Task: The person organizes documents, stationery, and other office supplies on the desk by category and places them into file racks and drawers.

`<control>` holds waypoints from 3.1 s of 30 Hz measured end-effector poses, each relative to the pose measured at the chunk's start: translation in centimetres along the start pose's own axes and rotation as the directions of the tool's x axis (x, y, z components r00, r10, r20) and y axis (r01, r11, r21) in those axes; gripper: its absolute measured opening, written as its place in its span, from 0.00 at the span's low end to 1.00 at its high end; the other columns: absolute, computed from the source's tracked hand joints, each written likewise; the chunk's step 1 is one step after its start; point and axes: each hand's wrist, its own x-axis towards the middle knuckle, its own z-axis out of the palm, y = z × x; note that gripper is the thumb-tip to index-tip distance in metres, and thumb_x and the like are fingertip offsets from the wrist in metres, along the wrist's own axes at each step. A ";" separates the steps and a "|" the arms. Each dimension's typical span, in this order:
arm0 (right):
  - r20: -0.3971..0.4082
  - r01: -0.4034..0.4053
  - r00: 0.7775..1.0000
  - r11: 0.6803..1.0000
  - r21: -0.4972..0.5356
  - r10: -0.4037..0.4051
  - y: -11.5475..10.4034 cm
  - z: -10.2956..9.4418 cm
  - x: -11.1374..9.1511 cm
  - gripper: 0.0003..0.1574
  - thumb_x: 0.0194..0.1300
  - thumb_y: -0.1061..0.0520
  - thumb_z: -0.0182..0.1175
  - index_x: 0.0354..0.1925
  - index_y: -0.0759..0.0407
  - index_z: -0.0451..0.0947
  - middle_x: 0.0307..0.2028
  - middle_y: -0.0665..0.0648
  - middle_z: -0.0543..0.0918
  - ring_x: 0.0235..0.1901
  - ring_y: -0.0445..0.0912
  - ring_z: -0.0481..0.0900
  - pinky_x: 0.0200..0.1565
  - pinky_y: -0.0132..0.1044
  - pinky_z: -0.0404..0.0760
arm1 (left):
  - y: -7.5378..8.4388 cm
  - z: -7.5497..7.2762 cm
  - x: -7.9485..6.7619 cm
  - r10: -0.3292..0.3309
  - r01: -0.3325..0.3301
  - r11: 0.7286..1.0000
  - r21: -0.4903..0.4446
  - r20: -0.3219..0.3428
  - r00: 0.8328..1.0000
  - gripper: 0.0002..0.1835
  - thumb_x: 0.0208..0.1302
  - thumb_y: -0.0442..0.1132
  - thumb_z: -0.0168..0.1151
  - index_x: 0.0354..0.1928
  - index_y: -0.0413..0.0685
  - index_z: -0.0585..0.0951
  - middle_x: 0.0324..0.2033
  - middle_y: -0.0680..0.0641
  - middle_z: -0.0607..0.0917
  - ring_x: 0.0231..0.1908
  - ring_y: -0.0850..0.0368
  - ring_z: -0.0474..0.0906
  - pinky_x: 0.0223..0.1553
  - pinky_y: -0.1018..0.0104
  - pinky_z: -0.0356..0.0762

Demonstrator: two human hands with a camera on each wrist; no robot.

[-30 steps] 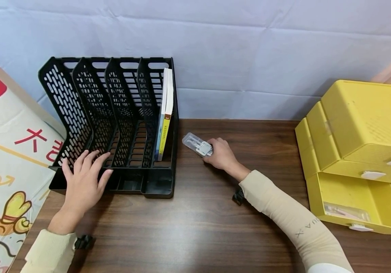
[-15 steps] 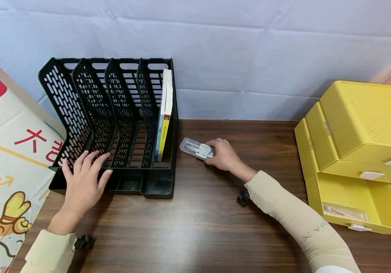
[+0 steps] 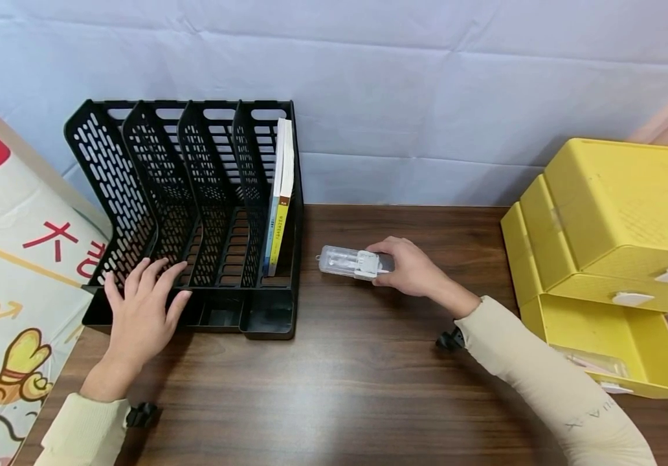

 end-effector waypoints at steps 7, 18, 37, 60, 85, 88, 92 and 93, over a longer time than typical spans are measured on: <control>-0.005 0.072 0.997 0.997 -0.015 -0.072 0.9 -1.9 -2.1 0.36 0.53 0.64 0.77 0.61 0.63 0.80 0.53 0.61 0.83 0.53 0.57 0.76 0.55 0.55 0.73 | 0.1 0.0 0.0 0.002 -0.002 1.000 0.001 -0.002 1.000 0.36 0.77 0.67 0.36 0.65 0.49 0.76 0.63 0.34 0.75 0.68 0.30 0.61 0.65 0.21 0.35; 0.079 -0.005 0.997 0.995 0.095 -0.003 2.2 -5.1 -4.9 0.35 0.51 0.63 0.79 0.59 0.56 0.82 0.50 0.56 0.82 0.43 0.49 0.76 0.46 0.47 0.74 | 0.0 0.0 0.0 0.007 -0.007 1.000 0.008 -0.009 1.000 0.35 0.77 0.67 0.36 0.65 0.48 0.76 0.62 0.34 0.75 0.68 0.30 0.61 0.66 0.22 0.33; -0.009 0.071 0.997 0.963 0.260 -0.071 7.2 -8.4 -10.3 0.35 0.53 0.65 0.78 0.59 0.57 0.79 0.48 0.53 0.81 0.39 0.42 0.78 0.39 0.32 0.77 | 0.1 -0.2 0.0 -0.008 0.008 1.000 0.009 0.016 1.000 0.31 0.77 0.64 0.42 0.65 0.49 0.76 0.63 0.35 0.74 0.69 0.31 0.61 0.66 0.21 0.35; 0.124 0.170 0.964 0.903 0.395 -0.236 12.2 -11.4 -17.1 0.39 0.57 0.75 0.69 0.66 0.64 0.72 0.58 0.52 0.77 0.44 0.43 0.79 0.42 0.31 0.78 | 0.0 -0.1 0.1 -0.003 0.003 1.000 0.008 0.010 1.000 0.36 0.77 0.67 0.36 0.65 0.49 0.76 0.63 0.34 0.74 0.69 0.31 0.61 0.66 0.22 0.34; 0.130 0.201 0.940 0.819 0.538 -0.316 20.5 -12.1 -23.5 0.46 0.49 0.88 0.59 0.67 0.72 0.69 0.62 0.48 0.78 0.46 0.41 0.80 0.39 0.32 0.80 | 0.0 -0.1 -0.1 -0.006 0.006 1.000 0.006 0.019 1.000 0.37 0.77 0.68 0.34 0.65 0.49 0.76 0.63 0.34 0.74 0.68 0.30 0.61 0.67 0.23 0.32; 0.132 0.209 0.929 0.785 0.584 -0.345 22.0 -12.3 -24.0 0.48 0.48 0.90 0.56 0.68 0.72 0.67 0.62 0.49 0.76 0.45 0.42 0.81 0.37 0.35 0.82 | -0.1 -0.1 -0.1 -0.007 0.007 1.000 0.006 0.018 1.000 0.37 0.77 0.68 0.34 0.65 0.49 0.76 0.63 0.34 0.74 0.69 0.31 0.61 0.66 0.22 0.33; 0.180 0.169 0.925 0.788 0.593 -0.334 23.7 -12.5 -24.8 0.51 0.51 0.90 0.54 0.71 0.65 0.66 0.61 0.46 0.77 0.44 0.42 0.82 0.35 0.37 0.83 | -0.1 0.0 0.0 -0.005 0.005 1.000 0.008 0.018 1.000 0.37 0.77 0.68 0.34 0.65 0.49 0.76 0.63 0.34 0.74 0.69 0.31 0.61 0.66 0.22 0.35; 0.191 0.155 0.925 0.786 0.599 -0.328 24.1 -12.5 -25.0 0.52 0.52 0.89 0.53 0.72 0.63 0.66 0.60 0.46 0.77 0.44 0.42 0.82 0.35 0.37 0.84 | -0.1 0.0 0.0 -0.005 0.004 1.000 0.008 0.018 1.000 0.37 0.77 0.68 0.34 0.65 0.49 0.76 0.63 0.35 0.74 0.69 0.31 0.61 0.66 0.21 0.35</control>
